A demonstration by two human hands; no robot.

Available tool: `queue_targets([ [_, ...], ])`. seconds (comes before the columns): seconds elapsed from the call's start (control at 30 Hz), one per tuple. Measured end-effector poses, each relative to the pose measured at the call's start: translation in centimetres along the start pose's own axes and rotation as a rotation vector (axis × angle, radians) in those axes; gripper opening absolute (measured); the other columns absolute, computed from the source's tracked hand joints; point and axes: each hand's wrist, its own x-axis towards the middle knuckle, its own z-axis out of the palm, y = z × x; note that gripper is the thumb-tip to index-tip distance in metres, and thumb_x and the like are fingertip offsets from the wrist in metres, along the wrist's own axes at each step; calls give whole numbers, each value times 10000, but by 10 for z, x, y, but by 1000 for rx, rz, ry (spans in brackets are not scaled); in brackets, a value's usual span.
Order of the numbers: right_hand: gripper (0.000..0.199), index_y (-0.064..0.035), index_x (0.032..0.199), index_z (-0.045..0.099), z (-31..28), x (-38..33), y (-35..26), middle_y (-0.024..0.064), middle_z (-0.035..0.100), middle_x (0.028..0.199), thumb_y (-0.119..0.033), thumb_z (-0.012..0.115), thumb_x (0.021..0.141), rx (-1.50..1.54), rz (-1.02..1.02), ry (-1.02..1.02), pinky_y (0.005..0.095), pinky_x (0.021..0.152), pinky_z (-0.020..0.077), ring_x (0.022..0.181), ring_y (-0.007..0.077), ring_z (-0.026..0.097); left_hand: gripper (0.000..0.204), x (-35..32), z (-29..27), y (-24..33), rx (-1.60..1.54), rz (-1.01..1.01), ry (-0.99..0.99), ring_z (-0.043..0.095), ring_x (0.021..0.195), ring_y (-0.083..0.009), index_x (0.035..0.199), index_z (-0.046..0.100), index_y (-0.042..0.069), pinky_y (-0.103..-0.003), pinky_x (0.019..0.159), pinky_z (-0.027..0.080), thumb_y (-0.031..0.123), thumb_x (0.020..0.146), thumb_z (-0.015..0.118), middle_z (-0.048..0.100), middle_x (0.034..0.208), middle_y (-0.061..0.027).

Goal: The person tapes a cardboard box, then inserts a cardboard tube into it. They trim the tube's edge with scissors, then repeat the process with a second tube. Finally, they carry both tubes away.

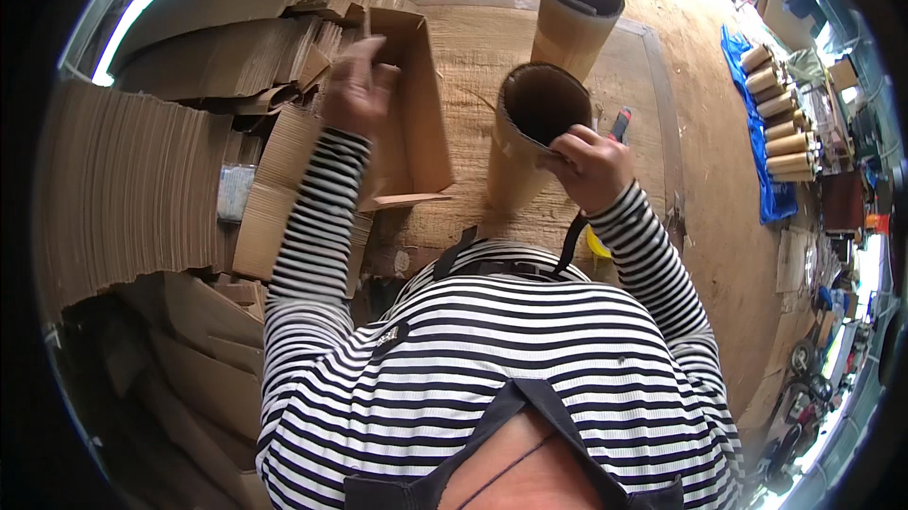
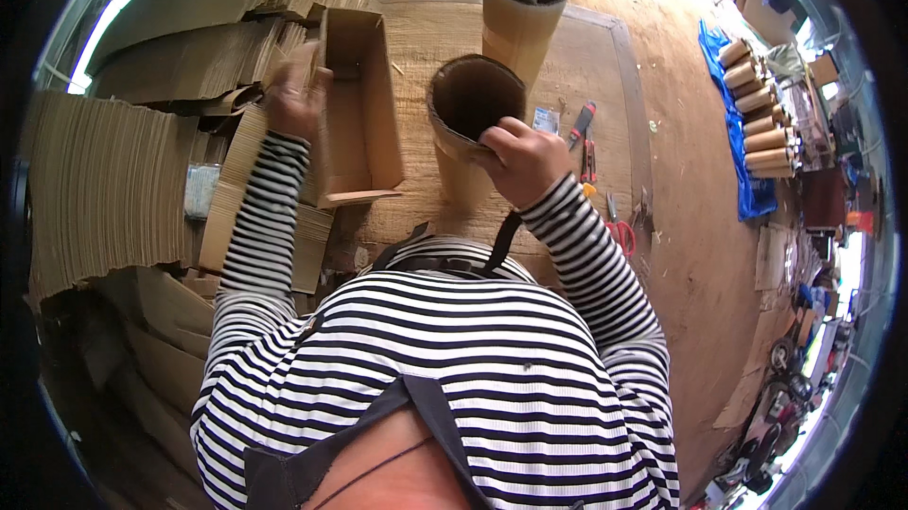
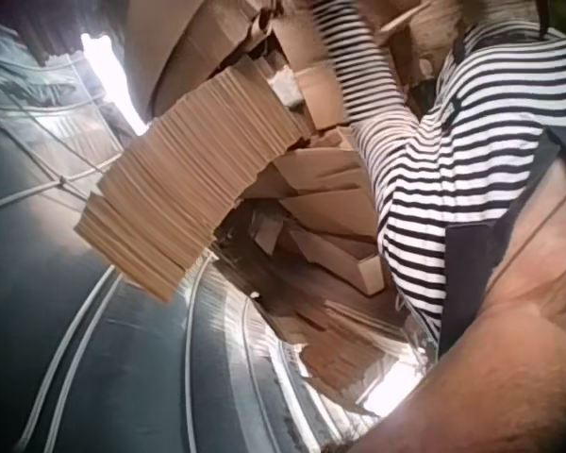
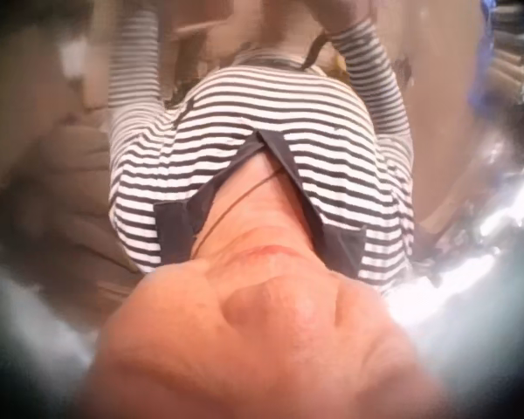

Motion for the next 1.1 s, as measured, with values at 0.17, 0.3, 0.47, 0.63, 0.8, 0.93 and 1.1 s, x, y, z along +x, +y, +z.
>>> queue_targets([
  [0.17, 133, -41, 868, 650, -2, 8, 9, 68, 630, 818, -79, 719, 761, 290, -83, 16, 287, 580, 502, 635, 186, 632, 429, -10, 30, 130, -223, 444, -279, 557, 1052, -281, 1023, 634, 76, -491, 1017, 363, 360, 722, 747, 609, 984, -84],
  [0.3, 116, -15, 957, 660, -4, -31, 103, 52, 638, 970, 5, 661, 843, 693, 409, 362, 214, 643, 533, 714, 116, 651, 336, -24, 28, 131, -191, 315, -311, 569, 899, -234, 819, 638, 94, -487, 1029, 318, 306, 616, 802, 580, 722, -27],
  [0.47, 280, -83, 965, 690, 123, -141, 267, 116, 701, 969, -321, 676, 817, 309, 1054, -186, 367, 824, 518, 911, 258, 669, 328, -33, 17, 148, -196, 241, -363, 516, 778, -268, 713, 598, 27, -394, 742, 415, 207, 580, 838, 531, 680, -72],
  [0.63, 483, -156, 1265, 535, 167, -133, 235, 141, 515, 1294, -368, 662, 851, 57, 1167, -645, 407, 966, 458, 1162, 299, 547, 321, -35, 8, 167, -97, 179, -389, 493, 717, -274, 701, 594, 14, -364, 672, 413, 162, 551, 836, 508, 652, -74],
  [0.8, 446, -131, 1224, 506, 187, -114, 239, 115, 463, 1287, -325, 663, 854, -64, 1045, -585, 431, 919, 485, 1125, 294, 563, 290, -27, 6, 195, 23, 116, -530, 527, 723, -240, 661, 615, 52, -430, 798, 429, 214, 545, 826, 532, 636, -40],
  [0.93, 361, -110, 1175, 537, 221, -111, 261, 130, 526, 1222, -304, 619, 882, -151, 974, -622, 413, 873, 510, 1076, 279, 600, 293, -28, 15, 207, 32, -24, -544, 528, 731, -249, 683, 620, 54, -386, 740, 430, 200, 546, 834, 543, 656, -44],
  [1.1, 257, -93, 1078, 555, 212, -116, 245, 131, 603, 1083, -296, 540, 921, 87, 870, -623, 434, 847, 491, 1012, 339, 592, 315, -24, 21, 214, 81, -1, -561, 516, 754, -270, 716, 606, 42, -380, 706, 432, 185, 555, 835, 539, 686, -60],
])
